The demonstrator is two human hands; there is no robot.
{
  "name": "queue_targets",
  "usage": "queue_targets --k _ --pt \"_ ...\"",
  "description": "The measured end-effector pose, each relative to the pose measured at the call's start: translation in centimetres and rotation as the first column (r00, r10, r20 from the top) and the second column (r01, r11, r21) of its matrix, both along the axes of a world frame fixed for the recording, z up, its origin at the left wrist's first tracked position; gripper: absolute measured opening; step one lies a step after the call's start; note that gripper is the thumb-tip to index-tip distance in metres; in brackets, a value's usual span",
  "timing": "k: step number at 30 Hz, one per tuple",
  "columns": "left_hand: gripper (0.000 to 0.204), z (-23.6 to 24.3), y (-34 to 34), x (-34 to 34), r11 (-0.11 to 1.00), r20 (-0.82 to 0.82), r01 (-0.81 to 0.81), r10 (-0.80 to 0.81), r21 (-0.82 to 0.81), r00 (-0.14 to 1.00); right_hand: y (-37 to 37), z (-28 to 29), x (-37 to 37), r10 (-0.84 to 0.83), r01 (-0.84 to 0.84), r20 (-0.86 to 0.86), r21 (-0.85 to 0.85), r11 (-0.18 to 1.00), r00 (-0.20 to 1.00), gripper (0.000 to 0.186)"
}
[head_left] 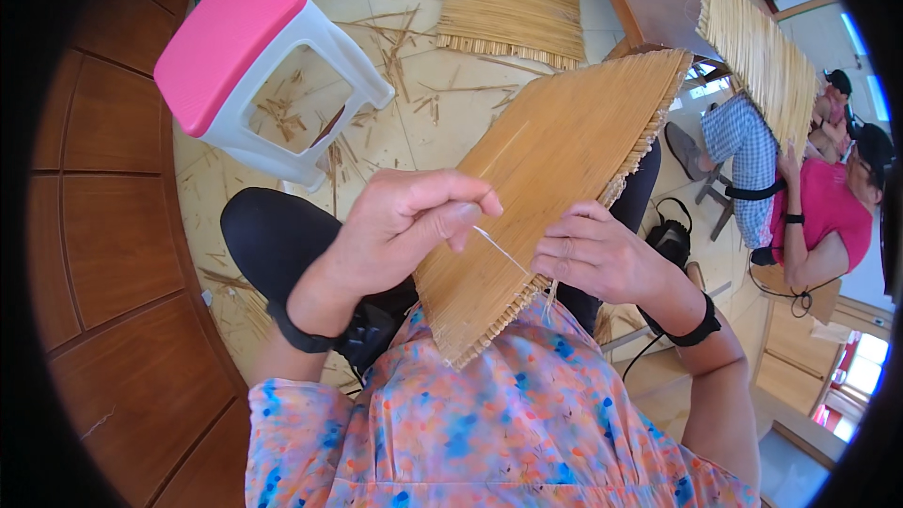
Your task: The person weaves a straw mat by threading twine through a series of parallel straw stalks, tying off sections and handling several mats throughout the process.
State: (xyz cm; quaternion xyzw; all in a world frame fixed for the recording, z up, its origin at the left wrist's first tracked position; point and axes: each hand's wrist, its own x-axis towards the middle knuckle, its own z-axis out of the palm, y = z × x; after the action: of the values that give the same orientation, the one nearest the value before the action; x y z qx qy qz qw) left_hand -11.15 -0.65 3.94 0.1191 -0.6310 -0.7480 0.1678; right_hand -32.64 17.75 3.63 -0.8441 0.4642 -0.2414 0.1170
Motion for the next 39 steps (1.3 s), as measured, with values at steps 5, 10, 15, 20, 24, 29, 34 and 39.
queue_targets --k 5,10,15,20,24,29,34,39 --pt "0.02 1.0 -1.4 0.4 0.407 -0.018 0.042 -0.143 -0.913 0.99 -0.1 0.0 0.0 -0.014 0.014 0.024 -0.023 1.0 1.0 0.026" --pt "0.028 0.1 -1.5 0.7 0.068 0.043 0.06 -0.23 -0.996 0.972 -0.2 -0.4 0.0 -0.02 0.023 0.059 -0.051 0.998 0.998 0.027" --pt "0.028 -1.6 -1.7 -0.1 0.071 -0.058 -0.045 -0.194 -0.996 0.979 -0.5 -0.3 0.2 0.012 -0.003 0.076 -0.109 0.994 0.997 0.028" --pt "0.029 -1.7 -1.4 0.0 0.362 -0.044 -0.008 -0.09 -0.932 0.995 -0.4 0.4 0.0 0.007 -0.002 0.06 -0.073 0.997 0.998 0.028" --pt "0.031 0.0 -0.7 0.3 0.49 0.003 0.136 -0.262 -0.861 0.965 0.0 0.3 -0.2 -0.013 0.013 0.071 0.001 1.0 0.997 0.019" --pt "0.031 0.5 0.0 0.0 0.373 0.047 0.174 -0.326 -0.911 0.944 -0.1 0.5 -0.2 -0.005 0.004 0.075 0.014 1.0 0.997 0.021" --pt "0.031 0.3 0.1 -0.5 0.284 0.014 0.109 -0.317 -0.953 0.948 0.0 0.2 -0.2 -0.005 0.006 0.075 -0.009 1.0 0.997 0.022" --pt "0.029 0.5 0.2 -1.0 0.253 0.031 0.119 -0.326 -0.96 0.945 0.1 0.3 -0.1 -0.004 0.005 0.037 -0.001 1.0 0.999 0.02"
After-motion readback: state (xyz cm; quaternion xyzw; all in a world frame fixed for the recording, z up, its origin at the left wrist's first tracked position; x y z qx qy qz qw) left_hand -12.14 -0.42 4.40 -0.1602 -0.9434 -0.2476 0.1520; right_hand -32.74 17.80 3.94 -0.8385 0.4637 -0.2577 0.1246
